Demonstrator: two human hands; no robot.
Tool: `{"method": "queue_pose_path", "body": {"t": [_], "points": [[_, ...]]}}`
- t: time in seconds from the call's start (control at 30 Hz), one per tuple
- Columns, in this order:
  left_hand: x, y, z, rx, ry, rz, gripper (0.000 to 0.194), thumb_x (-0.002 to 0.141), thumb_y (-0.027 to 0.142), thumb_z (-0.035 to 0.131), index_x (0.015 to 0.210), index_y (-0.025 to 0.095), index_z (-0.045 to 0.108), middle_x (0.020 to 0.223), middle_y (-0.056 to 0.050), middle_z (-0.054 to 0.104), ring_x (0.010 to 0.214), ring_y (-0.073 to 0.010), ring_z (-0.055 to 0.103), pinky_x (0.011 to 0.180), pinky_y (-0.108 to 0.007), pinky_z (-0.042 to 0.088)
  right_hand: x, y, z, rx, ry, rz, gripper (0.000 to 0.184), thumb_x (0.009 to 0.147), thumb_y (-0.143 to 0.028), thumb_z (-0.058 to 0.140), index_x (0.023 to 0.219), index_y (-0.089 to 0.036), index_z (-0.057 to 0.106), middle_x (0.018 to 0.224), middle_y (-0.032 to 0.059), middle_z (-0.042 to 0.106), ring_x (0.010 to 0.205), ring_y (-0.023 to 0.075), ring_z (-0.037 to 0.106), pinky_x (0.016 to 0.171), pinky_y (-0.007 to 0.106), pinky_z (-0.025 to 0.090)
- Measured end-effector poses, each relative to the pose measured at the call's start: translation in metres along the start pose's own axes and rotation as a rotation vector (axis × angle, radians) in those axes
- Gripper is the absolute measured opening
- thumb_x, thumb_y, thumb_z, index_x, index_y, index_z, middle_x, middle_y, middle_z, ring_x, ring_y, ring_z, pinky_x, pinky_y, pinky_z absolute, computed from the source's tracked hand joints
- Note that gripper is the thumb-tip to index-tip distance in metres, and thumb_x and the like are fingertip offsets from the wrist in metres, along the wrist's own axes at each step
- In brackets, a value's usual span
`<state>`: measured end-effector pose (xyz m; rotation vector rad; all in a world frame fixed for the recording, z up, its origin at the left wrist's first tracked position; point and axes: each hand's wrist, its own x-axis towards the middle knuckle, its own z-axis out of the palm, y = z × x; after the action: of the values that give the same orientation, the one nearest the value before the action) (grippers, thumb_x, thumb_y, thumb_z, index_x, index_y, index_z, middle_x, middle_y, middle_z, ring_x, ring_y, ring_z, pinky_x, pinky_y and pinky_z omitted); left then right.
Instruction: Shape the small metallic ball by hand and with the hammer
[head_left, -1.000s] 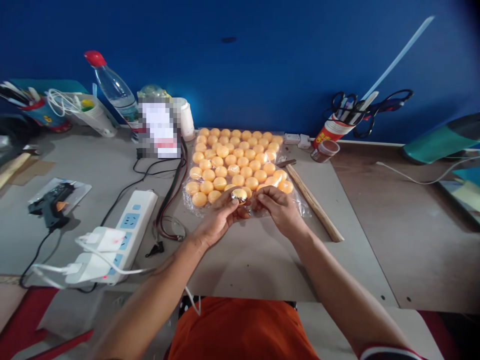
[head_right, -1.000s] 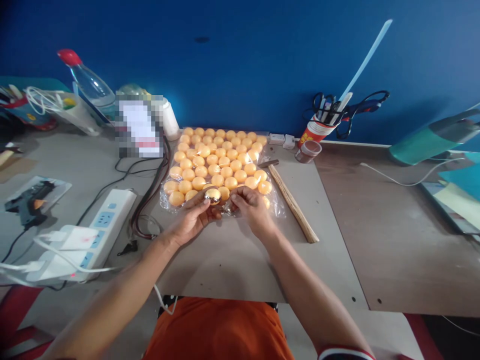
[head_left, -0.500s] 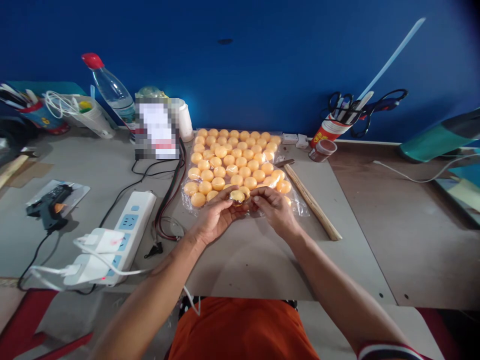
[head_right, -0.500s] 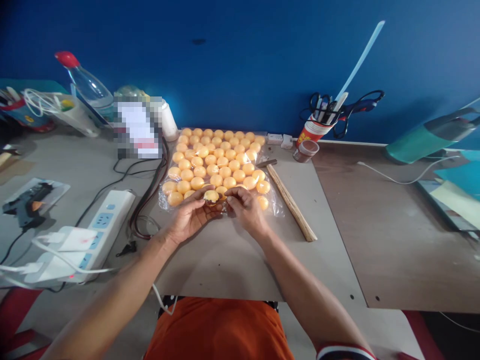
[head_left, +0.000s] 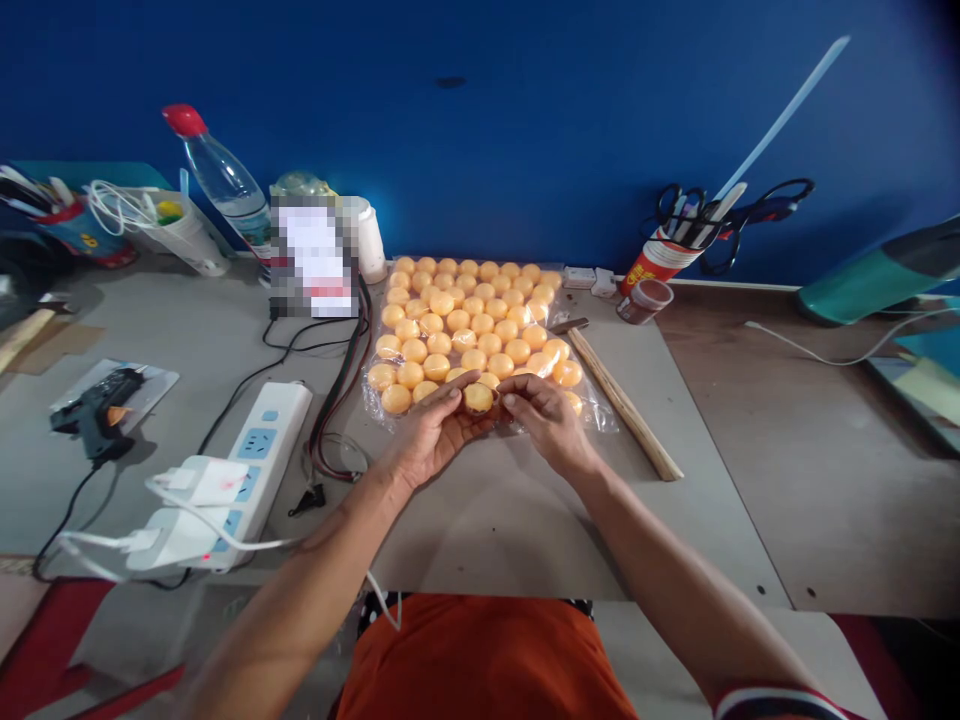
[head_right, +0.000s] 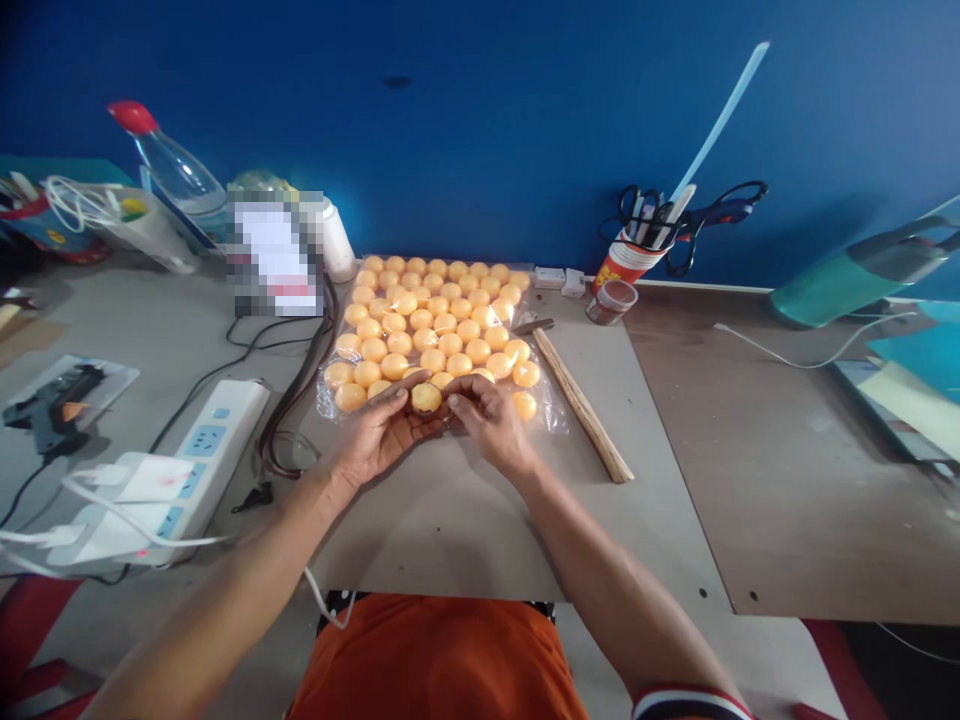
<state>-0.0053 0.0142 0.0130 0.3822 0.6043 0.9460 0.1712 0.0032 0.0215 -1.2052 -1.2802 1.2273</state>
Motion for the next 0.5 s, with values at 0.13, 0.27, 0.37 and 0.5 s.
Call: {"method": "queue_pose_path", "body": {"t": [0.13, 0.27, 0.37, 0.5], "points": [[0.001, 0.0, -0.001, -0.025, 0.023, -0.006, 0.03, 0.086, 0.016, 0.065, 0.116, 0.012, 0.068, 0.099, -0.011, 0.075, 0.089, -0.0204, 0.073, 0.089, -0.041, 0.059, -0.003, 0.005, -0.001, -0.13, -0.049, -0.111, 0.023, 0.084, -0.035, 0.064, 0.102, -0.02, 0.062, 0.095, 0.0052, 0.064, 0.082, 0.0171, 0.062, 0.073, 0.032, 0.055], [0.002, -0.003, -0.003, -0.008, 0.004, 0.013, 0.029, 0.084, 0.016, 0.068, 0.113, 0.011, 0.07, 0.098, -0.011, 0.074, 0.085, -0.0186, 0.071, 0.076, -0.032, 0.061, -0.006, 0.011, 0.002, -0.417, -0.044, -0.268, 0.04, 0.079, -0.024, 0.07, 0.117, -0.021, 0.061, 0.111, 0.0097, 0.059, 0.092, 0.0211, 0.062, 0.081, 0.039, 0.057], [0.002, -0.004, -0.003, 0.002, -0.015, 0.011, 0.03, 0.083, 0.015, 0.069, 0.113, 0.011, 0.07, 0.095, -0.011, 0.073, 0.08, -0.0165, 0.07, 0.074, -0.03, 0.06, -0.006, 0.013, 0.004, -0.535, -0.034, -0.373, 0.045, 0.08, -0.018, 0.066, 0.124, -0.021, 0.058, 0.115, 0.0115, 0.059, 0.099, 0.0238, 0.062, 0.086, 0.042, 0.058], [0.0, -0.003, -0.002, 0.01, -0.04, -0.008, 0.029, 0.083, 0.014, 0.069, 0.111, 0.011, 0.07, 0.096, -0.011, 0.074, 0.084, -0.0184, 0.072, 0.08, -0.034, 0.061, -0.004, 0.015, 0.002, -0.573, -0.044, -0.451, 0.047, 0.08, -0.013, 0.062, 0.125, -0.022, 0.057, 0.115, 0.0112, 0.061, 0.103, 0.0238, 0.063, 0.086, 0.041, 0.057]]}}
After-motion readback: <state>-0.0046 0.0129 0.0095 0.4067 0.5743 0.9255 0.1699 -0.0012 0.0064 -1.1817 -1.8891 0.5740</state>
